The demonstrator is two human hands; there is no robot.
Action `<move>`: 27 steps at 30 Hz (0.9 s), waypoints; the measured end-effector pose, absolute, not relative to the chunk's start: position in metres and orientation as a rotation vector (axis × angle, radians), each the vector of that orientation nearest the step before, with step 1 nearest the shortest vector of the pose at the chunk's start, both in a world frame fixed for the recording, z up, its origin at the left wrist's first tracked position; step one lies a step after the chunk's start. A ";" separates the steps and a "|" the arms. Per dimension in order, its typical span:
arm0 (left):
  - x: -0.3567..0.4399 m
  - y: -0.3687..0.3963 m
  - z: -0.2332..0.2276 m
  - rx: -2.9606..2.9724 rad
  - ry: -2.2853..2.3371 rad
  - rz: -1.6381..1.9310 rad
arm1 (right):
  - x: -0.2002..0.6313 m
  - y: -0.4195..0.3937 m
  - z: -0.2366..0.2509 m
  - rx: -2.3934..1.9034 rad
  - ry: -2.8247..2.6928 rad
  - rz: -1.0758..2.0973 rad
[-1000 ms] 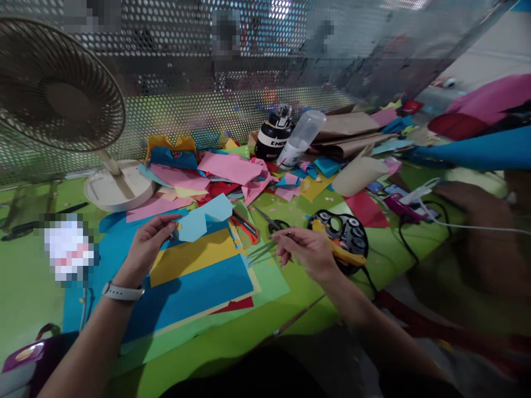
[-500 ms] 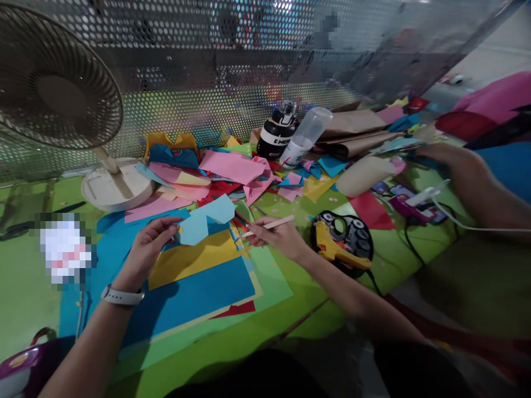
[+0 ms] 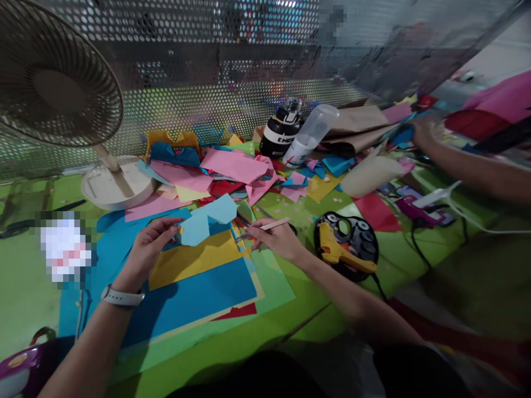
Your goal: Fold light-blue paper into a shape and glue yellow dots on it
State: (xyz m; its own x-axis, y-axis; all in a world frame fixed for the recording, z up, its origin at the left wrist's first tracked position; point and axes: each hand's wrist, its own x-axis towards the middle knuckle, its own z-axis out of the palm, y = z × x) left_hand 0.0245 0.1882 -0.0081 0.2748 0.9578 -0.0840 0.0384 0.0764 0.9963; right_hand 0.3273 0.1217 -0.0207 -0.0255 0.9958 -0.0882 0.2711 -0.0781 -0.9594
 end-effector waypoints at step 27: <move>0.032 0.182 -0.008 1.348 1.055 0.760 | 0.324 0.116 -0.012 -1.439 -1.327 1.121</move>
State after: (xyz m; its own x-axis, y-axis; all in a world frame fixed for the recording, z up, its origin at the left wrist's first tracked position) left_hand 0.0321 0.1821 -0.0081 0.3748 0.9134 -0.1589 0.1388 0.1142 0.9837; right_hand 0.3236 0.1162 -0.0120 0.0320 0.9976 -0.0620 0.2280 -0.0676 -0.9713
